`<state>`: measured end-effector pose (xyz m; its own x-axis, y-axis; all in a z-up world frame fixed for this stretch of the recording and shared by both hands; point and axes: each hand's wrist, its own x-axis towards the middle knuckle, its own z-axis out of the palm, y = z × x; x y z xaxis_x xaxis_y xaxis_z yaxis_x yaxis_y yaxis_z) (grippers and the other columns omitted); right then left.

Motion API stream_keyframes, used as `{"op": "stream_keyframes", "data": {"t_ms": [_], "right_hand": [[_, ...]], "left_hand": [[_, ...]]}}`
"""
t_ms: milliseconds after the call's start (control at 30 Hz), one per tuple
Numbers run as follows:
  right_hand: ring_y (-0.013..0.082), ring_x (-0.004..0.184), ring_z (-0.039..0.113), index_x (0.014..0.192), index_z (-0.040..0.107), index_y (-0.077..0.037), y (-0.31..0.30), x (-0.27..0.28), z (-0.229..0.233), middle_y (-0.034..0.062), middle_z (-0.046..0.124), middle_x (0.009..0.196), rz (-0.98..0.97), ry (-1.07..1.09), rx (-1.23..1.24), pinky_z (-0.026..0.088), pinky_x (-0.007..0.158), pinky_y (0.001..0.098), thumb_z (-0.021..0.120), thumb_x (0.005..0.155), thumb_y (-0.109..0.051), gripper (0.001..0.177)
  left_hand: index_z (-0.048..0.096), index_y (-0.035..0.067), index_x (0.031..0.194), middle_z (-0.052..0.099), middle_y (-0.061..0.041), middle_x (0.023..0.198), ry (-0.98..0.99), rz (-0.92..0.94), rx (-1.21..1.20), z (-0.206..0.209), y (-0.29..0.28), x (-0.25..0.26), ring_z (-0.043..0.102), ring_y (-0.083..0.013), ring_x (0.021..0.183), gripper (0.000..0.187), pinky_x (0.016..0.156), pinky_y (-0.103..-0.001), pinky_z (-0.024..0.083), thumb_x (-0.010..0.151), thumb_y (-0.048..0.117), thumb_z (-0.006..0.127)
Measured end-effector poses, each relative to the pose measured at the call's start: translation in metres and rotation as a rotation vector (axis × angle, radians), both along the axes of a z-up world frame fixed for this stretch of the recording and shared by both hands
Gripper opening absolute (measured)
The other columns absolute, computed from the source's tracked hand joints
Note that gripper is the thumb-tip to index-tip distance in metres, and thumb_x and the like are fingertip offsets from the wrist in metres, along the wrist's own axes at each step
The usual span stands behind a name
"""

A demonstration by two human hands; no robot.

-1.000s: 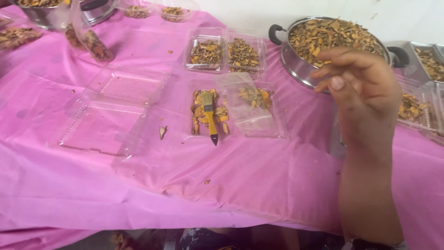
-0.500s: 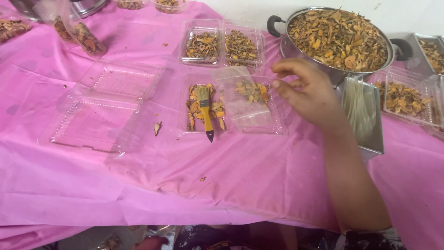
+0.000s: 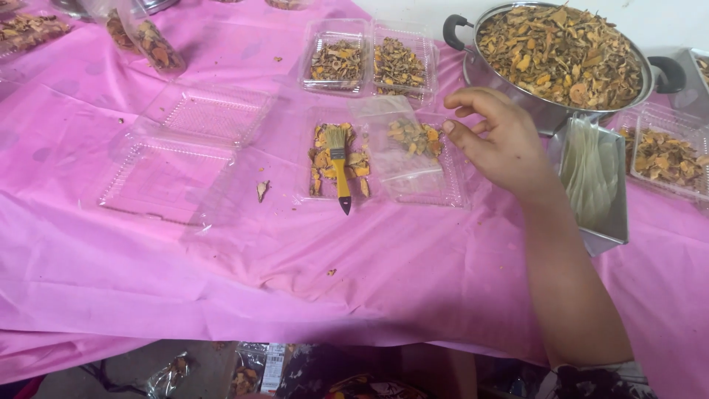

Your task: Sorting and packaging dried tea leaves into small plastic containers and bags on a table.

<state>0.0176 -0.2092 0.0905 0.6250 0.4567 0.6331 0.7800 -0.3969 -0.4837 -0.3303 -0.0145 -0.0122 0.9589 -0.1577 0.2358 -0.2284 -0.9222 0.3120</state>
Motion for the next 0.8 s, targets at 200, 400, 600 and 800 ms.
{"op": "stream_keyframes", "data": {"t_ms": [200,400,600,800], "right_hand": [[0.0292,0.106,0.07,0.125,0.071,-0.007,-0.005,0.007,-0.005,0.0157,0.068,0.12,-0.012,-0.016,-0.056,0.058,0.082,0.0387,0.077,0.099,-0.009,0.027],[0.0401,0.107,0.069,0.118,0.073,-0.007,0.01,0.029,-0.048,0.02,0.071,0.111,-0.097,0.009,-0.242,0.055,0.09,0.049,0.076,0.093,-0.012,0.026],[0.0402,0.118,0.047,0.134,0.061,-0.023,0.017,0.024,-0.05,0.0083,0.06,0.132,-0.172,0.222,-0.756,0.039,0.094,0.0543,0.072,0.081,-0.048,0.06],[0.0416,0.144,0.031,0.159,0.04,-0.029,0.041,-0.008,-0.026,0.0111,0.037,0.163,-0.161,0.312,-1.026,0.031,0.104,0.0613,0.081,0.075,-0.044,0.095]], "left_hand": [[0.067,0.014,0.122,0.061,-0.009,0.137,-0.119,-0.068,-0.068,0.124,-0.018,0.132,0.056,-0.0348,0.121,0.036,0.092,-0.05,0.05,0.09,0.031,0.064],[0.068,0.009,0.121,0.064,-0.012,0.134,-0.249,-0.163,-0.138,0.145,0.006,0.255,0.061,-0.0361,0.116,0.036,0.087,-0.051,0.052,0.09,0.027,0.065],[0.066,0.013,0.124,0.065,-0.01,0.124,-0.291,-0.074,-0.16,0.05,0.077,0.353,0.063,-0.0379,0.113,0.037,0.086,-0.054,0.053,0.088,0.025,0.067],[0.067,0.026,0.124,0.062,-0.001,0.112,-0.317,0.166,-0.033,-0.004,0.11,0.383,0.06,-0.0288,0.111,0.036,0.083,-0.051,0.056,0.089,0.03,0.067]]}}
